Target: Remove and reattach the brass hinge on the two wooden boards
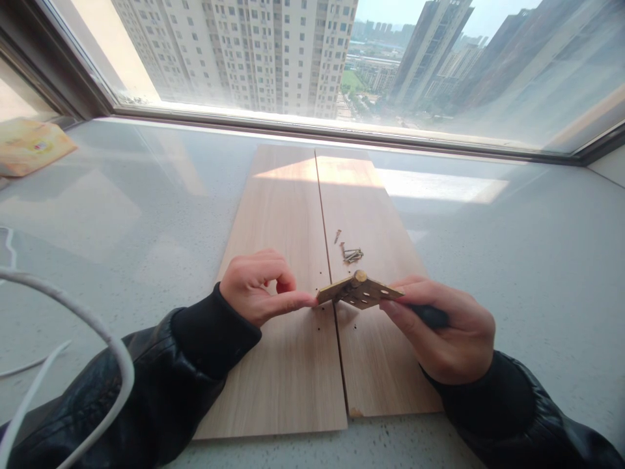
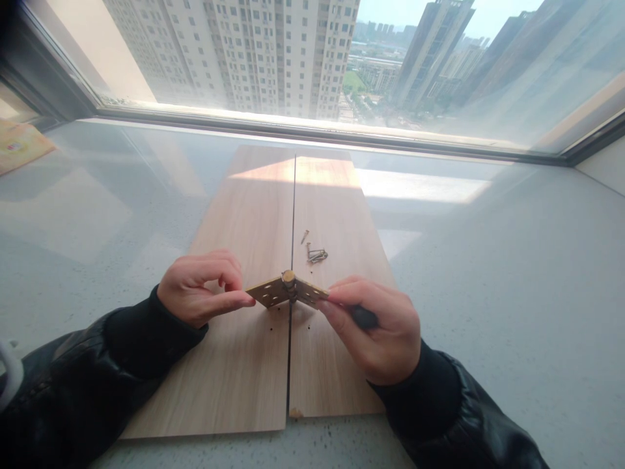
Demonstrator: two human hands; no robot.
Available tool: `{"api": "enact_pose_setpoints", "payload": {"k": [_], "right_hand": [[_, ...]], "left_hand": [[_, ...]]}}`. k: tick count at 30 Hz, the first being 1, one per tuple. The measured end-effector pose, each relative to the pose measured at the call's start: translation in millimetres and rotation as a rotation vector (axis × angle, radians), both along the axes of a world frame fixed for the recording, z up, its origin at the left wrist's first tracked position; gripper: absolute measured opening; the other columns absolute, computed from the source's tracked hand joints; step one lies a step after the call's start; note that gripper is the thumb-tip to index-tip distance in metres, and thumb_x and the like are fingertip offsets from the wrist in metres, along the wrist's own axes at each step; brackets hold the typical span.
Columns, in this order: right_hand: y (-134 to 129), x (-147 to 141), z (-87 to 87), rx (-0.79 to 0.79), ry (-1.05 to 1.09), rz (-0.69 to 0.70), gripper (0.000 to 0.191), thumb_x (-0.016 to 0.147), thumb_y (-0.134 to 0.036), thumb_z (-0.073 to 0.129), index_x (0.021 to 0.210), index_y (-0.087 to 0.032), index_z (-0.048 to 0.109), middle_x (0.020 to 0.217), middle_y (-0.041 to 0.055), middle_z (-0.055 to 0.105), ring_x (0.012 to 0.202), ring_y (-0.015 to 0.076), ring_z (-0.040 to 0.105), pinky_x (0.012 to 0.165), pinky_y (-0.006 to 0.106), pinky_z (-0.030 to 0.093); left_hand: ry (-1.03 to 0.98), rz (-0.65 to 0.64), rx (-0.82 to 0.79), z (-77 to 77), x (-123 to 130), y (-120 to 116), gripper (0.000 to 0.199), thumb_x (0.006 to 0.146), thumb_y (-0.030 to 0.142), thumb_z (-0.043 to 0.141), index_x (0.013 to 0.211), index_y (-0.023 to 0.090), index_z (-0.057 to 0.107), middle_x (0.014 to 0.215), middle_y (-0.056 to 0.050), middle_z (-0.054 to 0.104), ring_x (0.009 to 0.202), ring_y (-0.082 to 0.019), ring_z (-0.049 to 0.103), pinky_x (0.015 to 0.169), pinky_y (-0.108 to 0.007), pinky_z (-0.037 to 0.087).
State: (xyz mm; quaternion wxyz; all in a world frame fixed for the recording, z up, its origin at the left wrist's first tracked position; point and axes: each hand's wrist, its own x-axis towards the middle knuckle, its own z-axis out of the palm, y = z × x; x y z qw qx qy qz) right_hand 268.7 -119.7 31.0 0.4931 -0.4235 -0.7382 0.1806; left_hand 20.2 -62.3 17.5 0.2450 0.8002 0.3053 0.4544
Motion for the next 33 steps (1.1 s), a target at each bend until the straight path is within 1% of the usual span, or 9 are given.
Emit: {"api": "enact_pose_setpoints", "payload": {"k": [5,9,12,17,27,33], "right_hand": [[0.5,1.7,-1.0,-0.021,0.016,0.03,0.021,0.076,-0.003,0.067,0.086,-0.022,0.065,0.077,0.0011,0.07,0.067,0.0134,0.066,0.057,0.024,0.052],[-0.3,2.5,-1.3,-0.035,0.027,0.021,0.019,0.076,-0.004,0.066,0.082,-0.022,0.065,0.076,0.0011,0.07,0.066,0.0138,0.065,0.056,0.025,0.051],[-0.5,2.7,-0.7,-0.042,0.031,0.021,0.019,0.076,-0.004,0.067,0.082,-0.022,0.065,0.076,0.0016,0.07,0.067,0.0151,0.066,0.056,0.027,0.051],[0.2,2.7,-1.2,-0.038,0.025,0.03,0.02,0.075,-0.004,0.067,0.082,-0.022,0.066,0.076,0.0016,0.07,0.066,0.0156,0.066,0.055,0.027,0.051],[0.5,4.2,-2.1,-0.055,0.052,0.074,0.022,0.076,-0.002,0.066,0.085,-0.022,0.065,0.077,0.0007,0.069,0.067,0.0137,0.065,0.057,0.026,0.051],[0.7,0.5,-0.5,-0.043,0.036,0.052,0.021,0.076,-0.003,0.067,0.083,-0.022,0.064,0.076,0.0002,0.069,0.066,0.0128,0.065,0.056,0.024,0.05]], "left_hand": [[-0.026,0.003,-0.033,-1.0,0.1,0.9,0.037,0.071,0.036,0.079,0.05,0.015,0.056,0.047,0.002,0.052,0.045,-0.008,0.046,0.043,-0.021,0.036],[-0.015,0.021,-0.08,-1.6,-1.2,1.9,0.039,0.07,0.04,0.078,0.05,0.016,0.056,0.047,0.002,0.051,0.042,-0.008,0.04,0.039,-0.022,0.031],[-0.013,0.028,-0.096,-1.8,-0.9,1.9,0.04,0.07,0.042,0.078,0.049,0.016,0.055,0.047,0.003,0.051,0.042,-0.007,0.04,0.039,-0.021,0.032],[-0.051,0.076,-0.1,-1.8,1.3,1.7,0.044,0.069,0.045,0.078,0.047,0.016,0.053,0.045,0.003,0.051,0.04,-0.006,0.039,0.038,-0.019,0.031],[-0.063,0.076,-0.124,-1.6,1.9,2.9,0.047,0.066,0.049,0.078,0.046,0.015,0.054,0.042,0.004,0.048,0.038,-0.005,0.037,0.036,-0.017,0.028],[-0.05,0.056,-0.124,-2.4,1.1,3.6,0.046,0.064,0.047,0.081,0.046,0.015,0.053,0.043,0.004,0.05,0.04,-0.006,0.037,0.037,-0.019,0.028]]}}
